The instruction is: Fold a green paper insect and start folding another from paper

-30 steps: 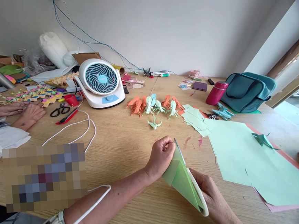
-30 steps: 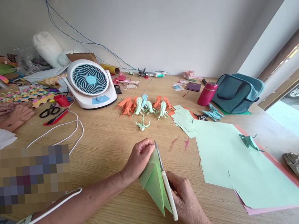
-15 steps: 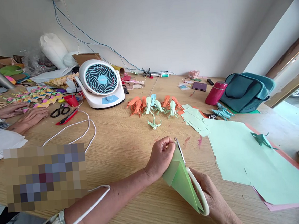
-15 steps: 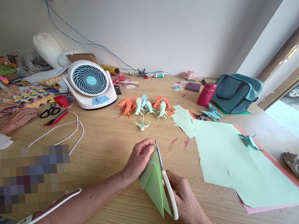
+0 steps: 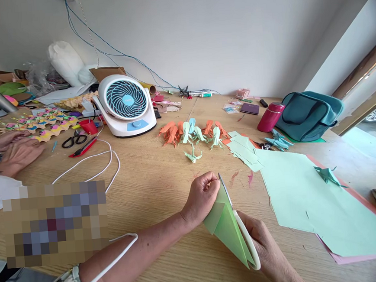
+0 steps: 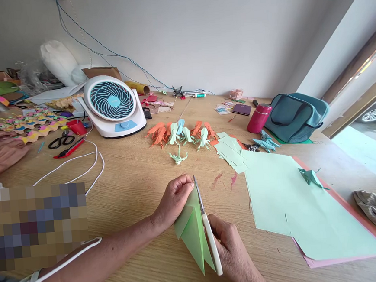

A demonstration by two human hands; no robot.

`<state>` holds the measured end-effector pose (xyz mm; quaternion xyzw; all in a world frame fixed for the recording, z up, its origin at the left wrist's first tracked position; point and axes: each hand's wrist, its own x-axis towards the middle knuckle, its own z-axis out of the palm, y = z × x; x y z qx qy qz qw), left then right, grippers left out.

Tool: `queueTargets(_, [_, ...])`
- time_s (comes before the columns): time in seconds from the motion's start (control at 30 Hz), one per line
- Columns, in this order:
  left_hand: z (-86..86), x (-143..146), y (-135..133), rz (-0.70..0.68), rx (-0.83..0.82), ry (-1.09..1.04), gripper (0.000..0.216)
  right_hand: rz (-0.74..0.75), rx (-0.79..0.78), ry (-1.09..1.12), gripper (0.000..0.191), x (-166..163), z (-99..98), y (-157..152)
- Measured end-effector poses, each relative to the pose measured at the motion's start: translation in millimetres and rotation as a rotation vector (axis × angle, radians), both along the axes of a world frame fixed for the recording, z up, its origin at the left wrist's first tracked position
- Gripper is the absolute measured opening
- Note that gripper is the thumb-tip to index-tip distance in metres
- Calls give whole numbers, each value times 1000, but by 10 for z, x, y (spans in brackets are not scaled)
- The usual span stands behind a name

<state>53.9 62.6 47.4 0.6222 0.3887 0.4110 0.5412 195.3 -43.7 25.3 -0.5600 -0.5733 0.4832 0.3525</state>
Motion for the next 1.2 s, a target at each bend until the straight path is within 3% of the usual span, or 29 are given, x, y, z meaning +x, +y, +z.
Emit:
queueTargets(0.17, [19,-3,-4,11,-44,6,23,-64,-1,7,46,11,-25,8])
queueTargets(0.3, [31,-7,7,21,-36,7,24,-188,1,-64,47,201,-55,50])
queueTargets(0.37, [21,-11,23,24,-31,4,25,-274,37,-235,45,410,-62,77])
queueTargets(0.53, [-62,-18,98,48,-37,-27,25,-578,-39,-989,38,1120,-87,82])
queueTargets(0.7, [-198,-5,195,64,-47,-66,28,-679,-189,-1215,56,1655,-186,-9])
queueTargets(0.8, [-266,9,241,81,-85,-99,29,-719,-242,-1187,60,1794,-234,-49])
queueTargets(0.87, [-296,17,261,88,-137,-125,29,-751,-190,-1188,58,1784,-232,-59])
queueTargets(0.97, [-323,25,273,89,-184,-157,30,-858,75,-1128,53,1533,-141,-31])
queueTargets(1.0, [-329,28,272,90,-182,-158,30,-886,186,-1001,51,1382,-90,-7])
queueTargets(1.03, [-334,30,269,95,-175,-156,30,-837,247,-804,48,1203,-32,25])
queueTargets(1.13, [-335,38,243,112,-154,-148,31,-309,161,-253,50,624,132,150])
queueTargets(1.2, [-316,45,217,112,-166,-152,31,-167,91,-182,50,324,192,244])
